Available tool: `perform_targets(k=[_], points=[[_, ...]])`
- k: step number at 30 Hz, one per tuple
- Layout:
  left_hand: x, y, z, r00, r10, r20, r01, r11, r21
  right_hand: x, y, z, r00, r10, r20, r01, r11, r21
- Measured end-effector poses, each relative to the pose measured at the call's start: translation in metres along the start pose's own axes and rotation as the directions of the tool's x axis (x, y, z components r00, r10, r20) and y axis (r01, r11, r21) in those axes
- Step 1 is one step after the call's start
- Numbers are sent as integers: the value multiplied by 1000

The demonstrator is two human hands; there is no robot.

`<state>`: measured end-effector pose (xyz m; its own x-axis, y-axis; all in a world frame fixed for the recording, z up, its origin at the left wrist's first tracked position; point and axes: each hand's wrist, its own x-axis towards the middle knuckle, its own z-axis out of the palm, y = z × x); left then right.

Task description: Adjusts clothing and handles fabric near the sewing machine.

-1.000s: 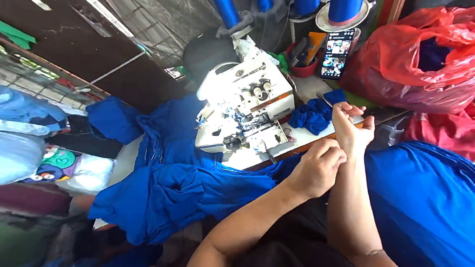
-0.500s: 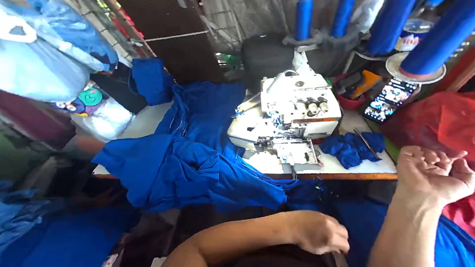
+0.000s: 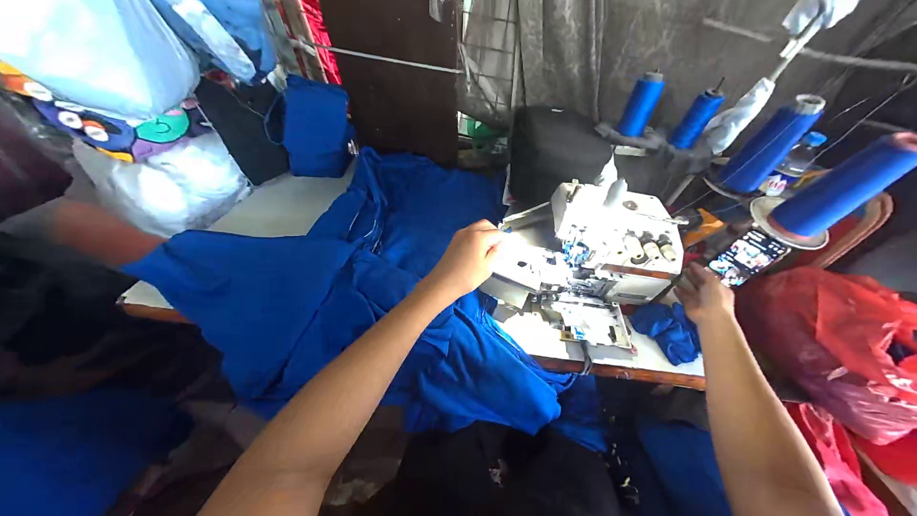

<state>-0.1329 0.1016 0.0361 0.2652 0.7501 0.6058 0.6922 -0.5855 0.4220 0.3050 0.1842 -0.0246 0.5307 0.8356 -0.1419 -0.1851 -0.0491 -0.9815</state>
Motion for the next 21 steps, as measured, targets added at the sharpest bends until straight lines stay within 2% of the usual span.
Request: perform_targets(k=[4,7,12,15,17,21], points=[[31,-15,26,980,9,198,-6,1000,-16,1,5,9,994,97,40,-97,995,18],[52,-19,35,938,-97,332,94,995,24,-3,4,11,993,111,46,-111,994,-1],[73,-64,20,988,-105,117,109,994,-27,-5,0,-4,997,64,51,-61,996,-67],[70,-91,12,987,9,158,0,999,-54,-22,1,-21,998,-48,33,51,992,-117],[69,-92,14,972,96,215,-77,992,-97,-43,9,-27,980,-195,-24,190,971,-143],[72,-74,20,921,79,382,-85,996,-1,-90,50,-40,843,-533,-78,503,830,-241]])
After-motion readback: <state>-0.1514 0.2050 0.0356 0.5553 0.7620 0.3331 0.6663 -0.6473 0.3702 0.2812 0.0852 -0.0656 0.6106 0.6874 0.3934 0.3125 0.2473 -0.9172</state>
